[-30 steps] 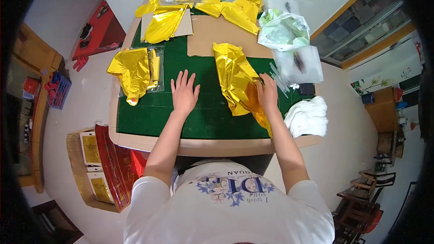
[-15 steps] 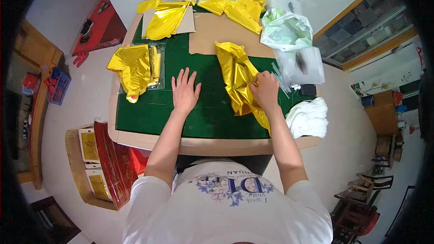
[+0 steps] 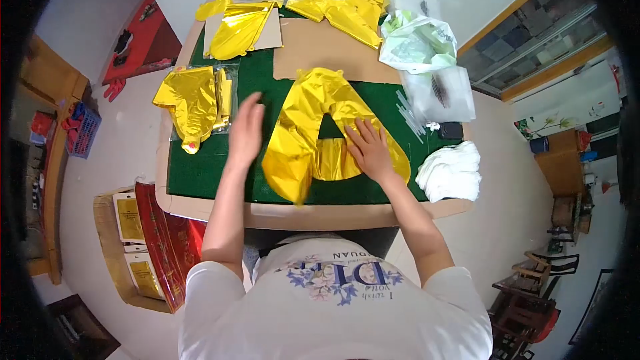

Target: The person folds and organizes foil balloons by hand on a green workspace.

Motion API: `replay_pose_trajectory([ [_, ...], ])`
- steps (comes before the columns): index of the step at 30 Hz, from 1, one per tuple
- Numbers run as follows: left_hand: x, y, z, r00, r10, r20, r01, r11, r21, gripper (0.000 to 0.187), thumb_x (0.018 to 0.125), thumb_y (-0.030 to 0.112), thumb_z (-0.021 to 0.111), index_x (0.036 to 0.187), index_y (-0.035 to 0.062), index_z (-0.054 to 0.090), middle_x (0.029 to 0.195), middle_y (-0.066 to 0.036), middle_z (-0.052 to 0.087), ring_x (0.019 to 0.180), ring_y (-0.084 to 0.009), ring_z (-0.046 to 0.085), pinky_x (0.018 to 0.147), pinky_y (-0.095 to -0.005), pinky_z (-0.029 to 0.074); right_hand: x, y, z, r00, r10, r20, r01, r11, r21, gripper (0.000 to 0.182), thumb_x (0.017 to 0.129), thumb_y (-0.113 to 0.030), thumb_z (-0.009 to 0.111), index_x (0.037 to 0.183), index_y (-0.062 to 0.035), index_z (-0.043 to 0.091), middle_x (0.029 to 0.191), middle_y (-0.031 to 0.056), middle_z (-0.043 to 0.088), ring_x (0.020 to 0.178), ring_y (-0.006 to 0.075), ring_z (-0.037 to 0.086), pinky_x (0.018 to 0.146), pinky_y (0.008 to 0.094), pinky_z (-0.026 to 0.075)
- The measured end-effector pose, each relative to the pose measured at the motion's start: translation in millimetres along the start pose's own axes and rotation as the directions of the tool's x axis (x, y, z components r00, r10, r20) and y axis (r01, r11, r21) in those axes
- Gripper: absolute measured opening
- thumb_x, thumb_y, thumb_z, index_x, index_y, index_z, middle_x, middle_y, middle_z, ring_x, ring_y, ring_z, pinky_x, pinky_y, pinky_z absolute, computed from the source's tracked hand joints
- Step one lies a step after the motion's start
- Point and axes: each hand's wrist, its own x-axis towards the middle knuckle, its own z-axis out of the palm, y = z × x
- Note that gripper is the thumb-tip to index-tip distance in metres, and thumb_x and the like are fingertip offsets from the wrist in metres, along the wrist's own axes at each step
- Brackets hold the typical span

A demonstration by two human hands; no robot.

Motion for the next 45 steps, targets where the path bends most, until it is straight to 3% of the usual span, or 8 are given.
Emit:
replay_pose_trajectory([
  [5,-6.7,-3.6,66.8,0.862,0.062,0.504,-0.353,0.787,0.506,0.057,0.095,0.042,0.044,0.144,0.0130,0.036,0.151,-0.011,0.030,0.143,-0.0248,0.020,0.115,-0.0503,0.010,17.1,4.8,11.4,0.994,0.083,-0.068,-0.086,0.995,-0.045,0.046,0.095,-0.031,0.049,0.139,-0.0221,0.045,0.147,0.0113,0.036,0.137,0.0323,0.030,0.110,0.0562,0.018],
  [18,31.3,-6.3,138.4,0.937,0.281,0.207,-0.349,0.787,0.509,0.046,0.089,0.030,0.057,0.130,0.0098,0.051,0.139,-0.011,0.045,0.137,-0.0275,0.032,0.112,-0.0566,0.015,42.8,30.3,7.0,0.985,0.169,-0.015,-0.170,0.984,-0.058,0.044,0.095,-0.032,0.050,0.137,-0.0211,0.048,0.146,0.0113,0.037,0.138,0.0309,0.029,0.111,0.0543,0.018],
  [25,39.5,-5.0,139.0,0.929,0.367,0.038,-0.356,0.863,0.358,0.029,0.085,0.017,0.061,0.113,0.0074,0.060,0.129,-0.013,0.051,0.135,-0.0296,0.034,0.113,-0.0529,0.018,105.3,55.4,-20.5,0.937,0.131,-0.324,-0.062,0.975,0.213,0.035,0.084,-0.004,0.058,0.118,-0.0015,0.055,0.121,0.0194,0.054,0.110,0.0378,0.051,0.095,0.0396,0.043],
  [29,41.4,-5.5,141.0,0.928,0.371,0.027,-0.357,0.866,0.350,0.031,0.082,0.016,0.064,0.111,0.0064,0.060,0.127,-0.014,0.051,0.134,-0.0299,0.034,0.112,-0.0550,0.019,180.1,89.1,-21.9,0.933,0.320,-0.162,-0.220,0.867,0.447,0.039,0.082,-0.005,0.058,0.120,0.0009,0.052,0.118,0.0224,0.054,0.109,0.0405,0.051,0.094,0.0413,0.043],
  [31,42.4,-5.3,141.4,0.934,0.357,0.019,-0.342,0.879,0.331,0.030,0.083,0.015,0.063,0.111,0.0071,0.060,0.128,-0.013,0.051,0.134,-0.0297,0.034,0.112,-0.0539,0.018,220.8,124.3,2.0,0.909,0.184,-0.375,-0.120,0.975,0.186,0.051,0.079,-0.008,0.060,0.128,-0.0008,0.045,0.118,0.0252,0.053,0.109,0.0413,0.052,0.094,0.0427,0.043],
  [37,43.3,-5.1,138.7,0.940,0.342,-0.007,-0.324,0.895,0.306,0.029,0.082,0.012,0.063,0.111,0.0072,0.060,0.125,-0.013,0.053,0.133,-0.0309,0.036,0.112,-0.0540,0.020,288.9,140.4,11.9,0.769,0.627,-0.126,-0.578,0.766,0.281,0.077,0.071,-0.015,0.073,0.138,-0.0090,0.035,0.120,0.0209,0.058,0.111,0.0382,0.055,0.094,0.0416,0.045],
  [40,43.5,-4.8,137.9,0.942,0.337,-0.011,-0.319,0.902,0.291,0.029,0.082,0.012,0.063,0.111,0.0069,0.060,0.125,-0.013,0.053,0.132,-0.0319,0.037,0.112,-0.0541,0.020,290.5,141.3,14.9,0.852,0.486,-0.194,-0.432,0.862,0.264,0.094,0.067,-0.019,0.078,0.143,-0.0114,0.025,0.121,0.0201,0.058,0.111,0.0383,0.055,0.091,0.0424,0.046],
  [45,45.1,-7.2,137.4,0.949,0.315,-0.016,-0.300,0.915,0.270,0.029,0.082,0.013,0.062,0.110,0.0075,0.061,0.124,-0.013,0.053,0.130,-0.0324,0.038,0.112,-0.0536,0.021,314.1,129.5,-30.0,0.784,0.532,-0.320,-0.473,0.845,0.249,0.041,0.082,-0.025,0.066,0.115,-0.0039,0.056,0.097,0.0184,0.066,0.093,0.0359,0.062,0.083,0.0421,0.049],
])
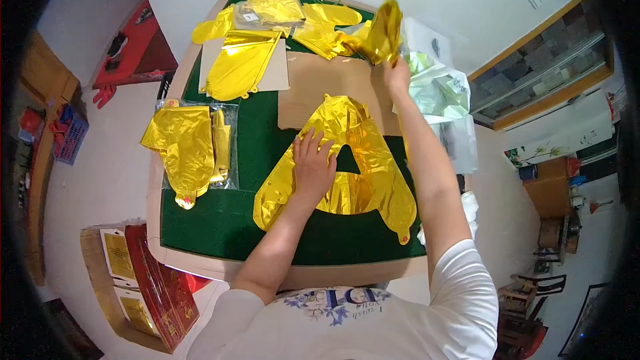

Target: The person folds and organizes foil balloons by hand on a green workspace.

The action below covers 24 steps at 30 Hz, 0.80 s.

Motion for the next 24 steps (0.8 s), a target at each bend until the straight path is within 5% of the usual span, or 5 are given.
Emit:
replay_pose_trajectory([
  [9,2.8,0.4,1.1,0.980,-0.175,0.098,0.199,0.910,-0.363,0.024,0.087,0.014,0.061,0.109,0.0056,0.062,0.111,-0.011,0.062,0.113,-0.0281,0.056,0.097,-0.0392,0.044,-44.9,-80.0,-145.6,0.918,-0.262,-0.299,0.397,0.644,0.654,0.016,0.086,-0.011,0.063,0.094,0.0009,0.057,0.086,0.0111,0.066,0.077,0.0175,0.061,0.070,0.0312,0.047],
  [15,15.4,-4.5,-12.0,0.657,-0.261,0.707,0.652,-0.274,-0.707,0.041,0.100,0.034,0.043,0.122,0.0029,0.056,0.111,-0.011,0.065,0.103,-0.0225,0.062,0.095,-0.0328,0.044,-165.7,-63.3,-189.4,0.539,-0.842,0.003,0.817,0.524,0.240,0.018,0.079,-0.007,0.069,0.092,-0.0023,0.058,0.102,0.0160,0.065,0.089,0.0291,0.064,0.075,0.0337,0.050],
  [17,18.1,-0.6,-14.4,0.681,-0.298,0.669,0.505,-0.471,-0.723,0.049,0.100,0.044,0.037,0.129,0.0058,0.049,0.131,-0.015,0.053,0.121,-0.0234,0.051,0.101,-0.0392,0.041,-203.4,-56.9,-193.9,0.490,-0.851,0.191,0.764,0.524,0.375,0.018,0.075,-0.006,0.069,0.086,-0.0032,0.054,0.104,0.0175,0.063,0.090,0.0319,0.063,0.075,0.0356,0.051],
  [19,22.1,10.1,-35.1,0.962,0.264,-0.066,0.262,-0.964,-0.031,0.052,0.098,0.045,0.039,0.134,0.0086,0.044,0.137,-0.019,0.045,0.131,-0.0263,0.040,0.105,-0.0474,0.037,-236.4,-41.1,-193.9,0.465,-0.786,0.407,0.663,0.614,0.428,0.020,0.074,-0.004,0.067,0.091,-0.0037,0.055,0.105,0.0171,0.063,0.093,0.0324,0.062,0.076,0.0361,0.051],
  [24,7.4,-14.2,-17.2,0.857,0.240,0.456,0.456,-0.766,-0.454,0.066,0.095,0.051,0.041,0.147,0.0167,0.020,0.147,-0.025,0.024,0.136,-0.0390,0.028,0.109,-0.0576,0.026,-278.9,-25.2,-193.2,0.477,-0.545,0.689,0.340,0.838,0.427,0.039,0.071,0.011,0.053,0.107,-0.0037,0.058,0.114,0.0110,0.060,0.097,0.0302,0.062,0.078,0.0321,0.051],
])
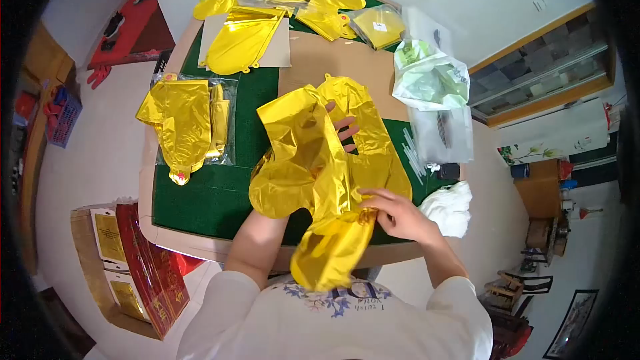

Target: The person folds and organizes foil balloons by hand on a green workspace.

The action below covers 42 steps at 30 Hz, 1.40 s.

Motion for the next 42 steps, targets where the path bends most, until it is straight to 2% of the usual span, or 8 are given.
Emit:
replay_pose_trajectory([
  [7,-0.7,-13.6,-2.7,0.994,-0.099,-0.043,0.098,0.995,-0.019,0.060,0.097,0.047,0.040,0.146,0.0142,0.024,0.143,-0.025,0.033,0.133,-0.0357,0.036,0.109,-0.0528,0.030,46.9,47.9,33.5,0.785,0.201,-0.585,-0.126,0.978,0.167,0.024,0.082,0.003,0.063,0.105,-0.0030,0.056,0.090,0.0022,0.060,0.073,0.0074,0.054,0.064,0.0221,0.045],
  [21,-35.4,-37.5,-40.1,0.988,-0.001,-0.151,0.036,0.973,0.229,0.052,0.095,0.030,0.053,0.137,0.0032,0.040,0.133,-0.013,0.049,0.118,-0.0225,0.052,0.099,-0.0343,0.045,70.7,67.6,64.1,0.766,0.427,-0.480,-0.153,0.847,0.509,0.026,0.081,-0.007,0.073,0.075,-0.0060,0.048,0.066,-0.0049,0.037,0.059,0.0072,0.033,0.053,0.0228,0.028],
  [23,-2.3,-49.6,-123.4,0.963,-0.156,-0.218,0.123,0.979,-0.161,0.045,0.097,0.028,0.048,0.136,0.0045,0.043,0.133,-0.013,0.050,0.119,-0.0264,0.052,0.103,-0.0355,0.041,67.2,75.9,61.4,0.639,0.593,-0.489,-0.130,0.710,0.692,0.026,0.087,-0.013,0.069,0.070,-0.0050,0.051,0.065,-0.0082,0.040,0.060,0.0048,0.035,0.053,0.0220,0.028],
  [26,-8.5,-34.6,-70.3,0.986,0.113,-0.124,0.092,0.251,0.964,0.063,0.099,0.048,0.032,0.140,0.0006,0.035,0.142,-0.016,0.040,0.131,-0.0273,0.040,0.111,-0.0344,0.030,68.6,60.6,34.7,0.475,0.674,-0.566,0.051,0.621,0.782,0.024,0.094,-0.020,0.060,0.077,-0.0041,0.062,0.075,-0.0063,0.057,0.065,0.0014,0.043,0.057,0.0201,0.033],
  [29,1.7,-21.6,-1.8,0.955,-0.252,-0.158,0.276,0.949,0.155,0.063,0.098,0.046,0.040,0.139,-0.0013,0.035,0.142,-0.017,0.041,0.130,-0.0274,0.040,0.109,-0.0369,0.032,53.2,84.1,17.6,0.442,0.689,-0.574,0.082,0.607,0.791,0.021,0.096,-0.022,0.058,0.088,-0.0038,0.065,0.083,-0.0040,0.062,0.071,0.0025,0.049,0.063,0.0197,0.039],
  [33,-2.9,-8.8,22.4,0.879,-0.128,-0.460,0.474,0.348,0.809,0.038,0.092,0.039,0.059,0.099,0.0021,0.059,0.076,-0.001,0.059,0.063,-0.0120,0.052,0.058,-0.0249,0.041,50.5,81.2,11.4,0.437,0.651,-0.621,0.024,0.681,0.732,0.023,0.096,-0.024,0.057,0.094,-0.0033,0.067,0.087,-0.0024,0.065,0.075,0.0038,0.054,0.067,0.0193,0.042],
  [34,-3.9,-23.0,39.9,0.894,-0.063,-0.443,0.368,0.667,0.648,0.038,0.088,0.042,0.065,0.082,0.0064,0.056,0.062,0.005,0.045,0.051,-0.0065,0.039,0.048,-0.0215,0.031,50.7,80.1,10.7,0.438,0.652,-0.619,0.024,0.680,0.733,0.023,0.096,-0.024,0.057,0.094,-0.0033,0.067,0.087,-0.0024,0.065,0.075,0.0038,0.054,0.067,0.0193,0.042],
  [42,3.8,-16.8,14.2,0.813,0.198,-0.548,0.206,0.782,0.588,0.033,0.089,0.035,0.065,0.067,0.0129,0.054,0.054,0.006,0.046,0.049,-0.0049,0.041,0.045,-0.0223,0.027,30.3,86.3,-25.5,0.178,0.634,-0.752,0.112,0.746,0.656,0.022,0.097,-0.024,0.055,0.102,-0.0043,0.063,0.086,-0.0010,0.062,0.069,0.0065,0.053,0.059,0.0216,0.041],
])
